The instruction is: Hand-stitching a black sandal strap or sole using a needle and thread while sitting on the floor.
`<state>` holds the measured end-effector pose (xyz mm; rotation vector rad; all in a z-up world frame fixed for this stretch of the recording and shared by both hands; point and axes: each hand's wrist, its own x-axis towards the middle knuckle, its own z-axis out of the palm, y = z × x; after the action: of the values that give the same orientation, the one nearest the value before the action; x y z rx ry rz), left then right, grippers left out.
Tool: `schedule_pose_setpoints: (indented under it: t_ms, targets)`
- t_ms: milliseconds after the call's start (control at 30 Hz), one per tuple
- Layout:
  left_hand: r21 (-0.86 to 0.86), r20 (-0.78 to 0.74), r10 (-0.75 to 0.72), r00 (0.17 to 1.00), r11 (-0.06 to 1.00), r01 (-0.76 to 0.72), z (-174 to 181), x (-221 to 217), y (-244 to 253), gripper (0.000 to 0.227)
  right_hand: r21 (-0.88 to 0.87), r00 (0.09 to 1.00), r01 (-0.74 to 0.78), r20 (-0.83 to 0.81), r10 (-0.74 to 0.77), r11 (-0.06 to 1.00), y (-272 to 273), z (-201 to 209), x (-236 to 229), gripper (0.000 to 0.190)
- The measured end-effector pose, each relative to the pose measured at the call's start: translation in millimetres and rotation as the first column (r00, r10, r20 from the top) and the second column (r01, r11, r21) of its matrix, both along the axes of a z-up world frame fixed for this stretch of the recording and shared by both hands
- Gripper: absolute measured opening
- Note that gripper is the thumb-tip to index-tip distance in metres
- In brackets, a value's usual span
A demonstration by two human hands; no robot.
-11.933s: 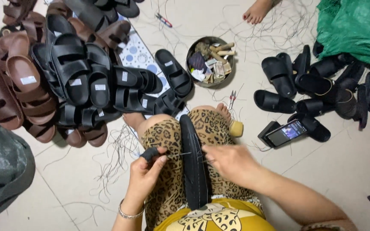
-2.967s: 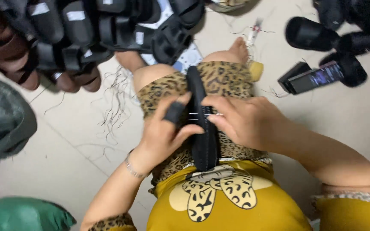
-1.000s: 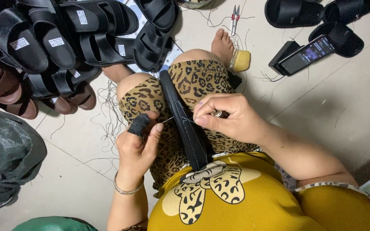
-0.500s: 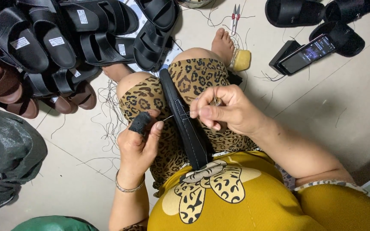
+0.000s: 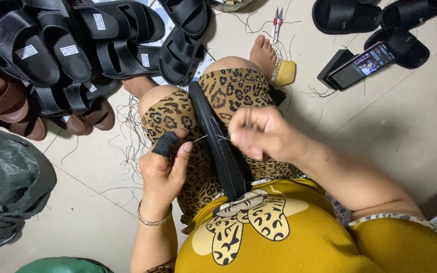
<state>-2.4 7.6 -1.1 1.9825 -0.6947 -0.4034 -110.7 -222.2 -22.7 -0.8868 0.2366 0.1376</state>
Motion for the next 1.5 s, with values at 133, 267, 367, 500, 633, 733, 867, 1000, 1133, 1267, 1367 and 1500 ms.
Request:
schedule_pose_setpoints:
  t_ms: [133, 267, 367, 500, 633, 733, 867, 1000, 1133, 1267, 1367, 1500]
  targets:
    - [-0.005, -0.011, 0.010, 1.000, 1.000, -0.010, 1.0, 0.9, 5.8, 0.016, -0.357, 0.957, -0.204, 0.124, 0.263, 0.912, -6.7, 15.9, 3.0, 0.009]
    - [-0.027, -0.060, 0.036, 0.998, 0.999, -0.038, -5.0, -0.6, 11.2, 0.018, -0.607, 0.879, -0.289, 0.138, 0.456, 0.740, -22.8, 56.6, 18.1, 0.011]
    - [-0.073, -0.086, 0.036, 0.996, 0.996, -0.042, -7.7, -0.4, 10.3, 0.018, -0.944, 0.801, -0.192, 0.006, 0.599, 0.267, -24.2, 78.6, 21.5, 0.014]
    - [-0.107, -0.099, 0.058, 0.993, 0.992, -0.069, -8.3, -0.4, 9.8, 0.018, -0.991, 0.875, -0.096, -0.038, 0.483, 0.096, -19.0, 78.8, 18.3, 0.013]
    - [-0.123, -0.124, 0.069, 0.990, 0.989, -0.084, -9.6, -1.0, 7.2, 0.019, -0.955, 0.933, -0.162, -0.067, 0.352, 0.247, -7.8, 53.8, 14.8, 0.021]
    - [-0.117, -0.124, 0.064, 0.990, 0.990, -0.079, -11.1, -1.8, 7.9, 0.021, -0.931, 0.948, -0.177, -0.074, 0.310, 0.319, -4.4, 51.0, 20.6, 0.012]
    - [-0.119, -0.124, 0.057, 0.991, 0.990, -0.072, -2.8, 2.1, 1.9, 0.019, -0.959, 0.971, 0.023, 0.089, 0.224, 0.282, 8.6, 30.4, 11.4, 0.006]
    - [-0.006, -0.073, 0.004, 0.997, 1.000, -0.004, -7.1, -1.0, 5.4, 0.013, -0.915, 0.933, 0.358, 0.358, -0.036, 0.186, 9.2, -2.5, 9.3, 0.010]
    - [0.377, 0.511, -0.140, 0.848, 0.923, -0.075, -39.0, -2.7, 38.2, 0.016, -0.835, 0.802, 0.550, 0.523, -0.288, 0.015, -38.1, 3.3, 28.3, 0.015]
    - [0.537, 0.706, -0.121, 0.698, 0.734, -0.416, -59.1, 22.0, 110.3, 0.013, -0.868, 0.786, 0.476, 0.347, -0.512, 0.143, -175.1, -44.3, -23.3, 0.031]
    - [0.637, 0.469, 0.037, 0.882, 0.678, -0.367, -32.0, 22.1, 102.7, 0.028, -0.846, 0.462, 0.362, -0.201, -0.864, 0.390, -256.0, -94.6, -72.3, 0.015]
    - [0.038, 0.193, 0.077, 0.978, 0.996, -0.086, -1.6, 2.0, 37.0, 0.026, -0.937, 0.639, 0.248, -0.034, -0.769, 0.247, -174.8, -44.9, -34.4, 0.020]
